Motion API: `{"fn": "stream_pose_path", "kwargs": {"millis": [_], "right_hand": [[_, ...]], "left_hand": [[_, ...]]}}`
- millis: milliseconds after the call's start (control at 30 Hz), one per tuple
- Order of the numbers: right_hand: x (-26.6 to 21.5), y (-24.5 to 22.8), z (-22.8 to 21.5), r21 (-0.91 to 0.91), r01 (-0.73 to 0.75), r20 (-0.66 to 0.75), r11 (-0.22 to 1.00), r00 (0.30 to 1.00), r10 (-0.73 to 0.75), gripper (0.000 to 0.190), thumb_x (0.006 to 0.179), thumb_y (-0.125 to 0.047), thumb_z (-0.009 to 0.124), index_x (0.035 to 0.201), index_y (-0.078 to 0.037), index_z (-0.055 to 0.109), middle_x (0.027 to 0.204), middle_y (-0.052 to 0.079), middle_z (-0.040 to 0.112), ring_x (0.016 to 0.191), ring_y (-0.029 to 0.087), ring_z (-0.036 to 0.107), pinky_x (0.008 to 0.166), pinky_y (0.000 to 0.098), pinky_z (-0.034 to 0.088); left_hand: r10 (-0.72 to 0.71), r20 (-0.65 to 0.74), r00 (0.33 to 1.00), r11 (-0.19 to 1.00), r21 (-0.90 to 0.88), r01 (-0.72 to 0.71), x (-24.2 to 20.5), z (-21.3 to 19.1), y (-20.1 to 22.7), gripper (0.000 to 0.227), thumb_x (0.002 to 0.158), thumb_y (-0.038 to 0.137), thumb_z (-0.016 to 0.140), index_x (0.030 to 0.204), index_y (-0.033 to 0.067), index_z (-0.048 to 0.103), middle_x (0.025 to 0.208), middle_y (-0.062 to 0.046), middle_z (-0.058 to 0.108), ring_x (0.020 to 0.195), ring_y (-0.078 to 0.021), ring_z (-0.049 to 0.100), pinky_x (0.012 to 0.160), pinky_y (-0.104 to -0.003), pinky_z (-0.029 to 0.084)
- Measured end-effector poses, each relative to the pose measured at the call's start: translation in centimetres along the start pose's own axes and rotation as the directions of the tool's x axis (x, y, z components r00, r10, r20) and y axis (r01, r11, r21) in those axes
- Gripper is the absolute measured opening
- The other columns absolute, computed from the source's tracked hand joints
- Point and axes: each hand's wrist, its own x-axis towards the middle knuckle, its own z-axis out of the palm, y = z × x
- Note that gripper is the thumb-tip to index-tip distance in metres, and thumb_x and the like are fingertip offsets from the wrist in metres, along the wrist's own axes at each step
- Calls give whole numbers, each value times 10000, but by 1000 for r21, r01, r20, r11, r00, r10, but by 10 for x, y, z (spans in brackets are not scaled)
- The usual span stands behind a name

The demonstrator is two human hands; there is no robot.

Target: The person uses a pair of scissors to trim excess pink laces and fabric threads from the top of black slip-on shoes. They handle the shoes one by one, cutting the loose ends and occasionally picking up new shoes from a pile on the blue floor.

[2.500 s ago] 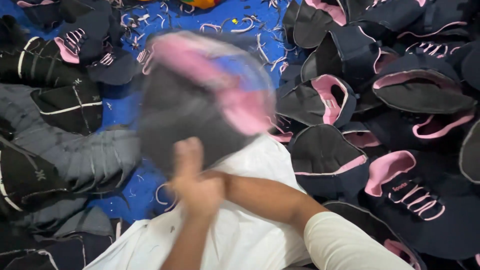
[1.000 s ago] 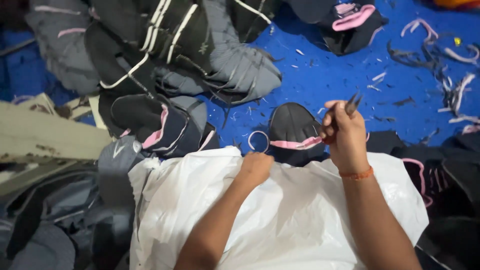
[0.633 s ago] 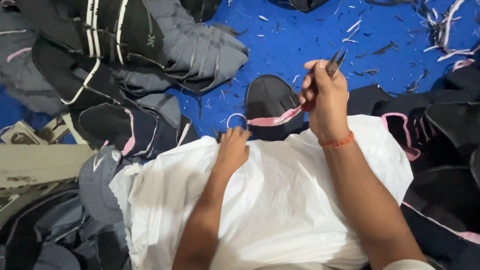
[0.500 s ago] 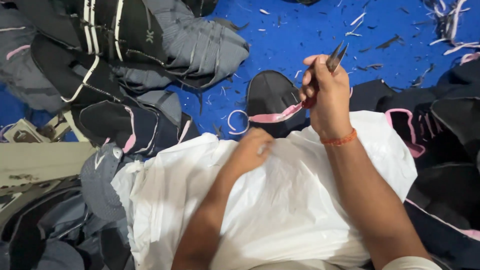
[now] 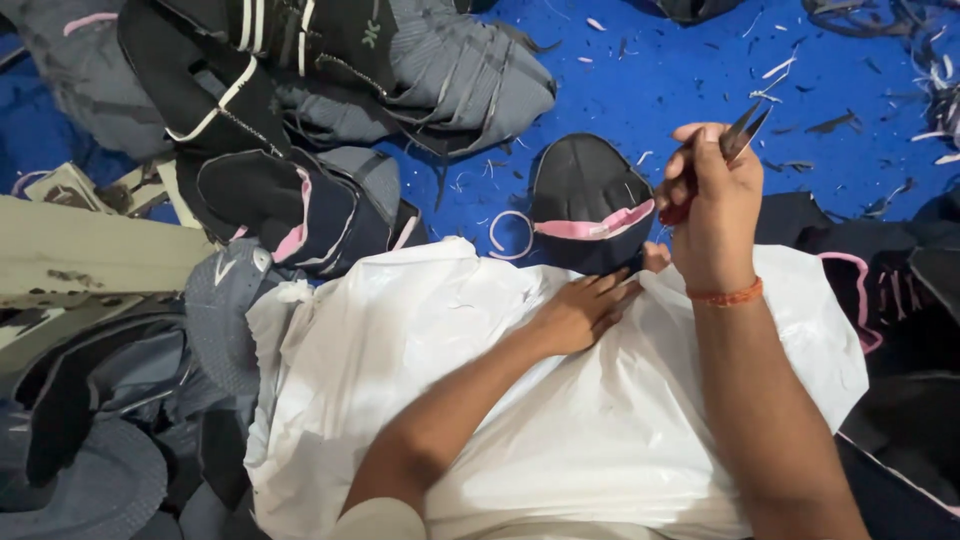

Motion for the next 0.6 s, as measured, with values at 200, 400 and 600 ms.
{"fn": "stream_pose_path", "kwargs": {"millis": [200, 400, 600], "right_hand": [[4, -1, -1, 3, 17, -14, 1000, 1000, -17, 207, 1147, -229, 535, 1114, -37, 604, 806, 26, 584, 614, 89, 478, 548, 263, 440], [5, 0, -7, 10, 56, -3, 998, 998, -56, 231, 1157, -244, 531, 1116, -29, 607, 805, 32, 589, 605, 92, 474, 559, 267, 448], [6, -4, -7, 32, 51, -30, 998, 998, -50, 222, 1143, -239, 533, 1109, -35, 615, 798, 23, 594, 598, 82, 475, 548, 256, 449]], "left_hand": [[41, -177, 983, 998, -29, -47, 6, 23, -8, 524, 1004, 168, 592, 1493, 87, 421, 1565, -161, 496, 1275, -368, 577, 1066, -468, 475], [-278, -38, 960, 953, -134, 270, 52, -39, 43, 407, 964, 175, 624, 1363, 217, 555, 1295, -140, 641, 1031, -394, 667, 870, -506, 523], [-196, -114, 974, 974, 88, 207, 84, -1, 10, 219, 902, 131, 656, 1086, 246, 685, 1062, -55, 702, 979, -284, 702, 832, -424, 559]]}}
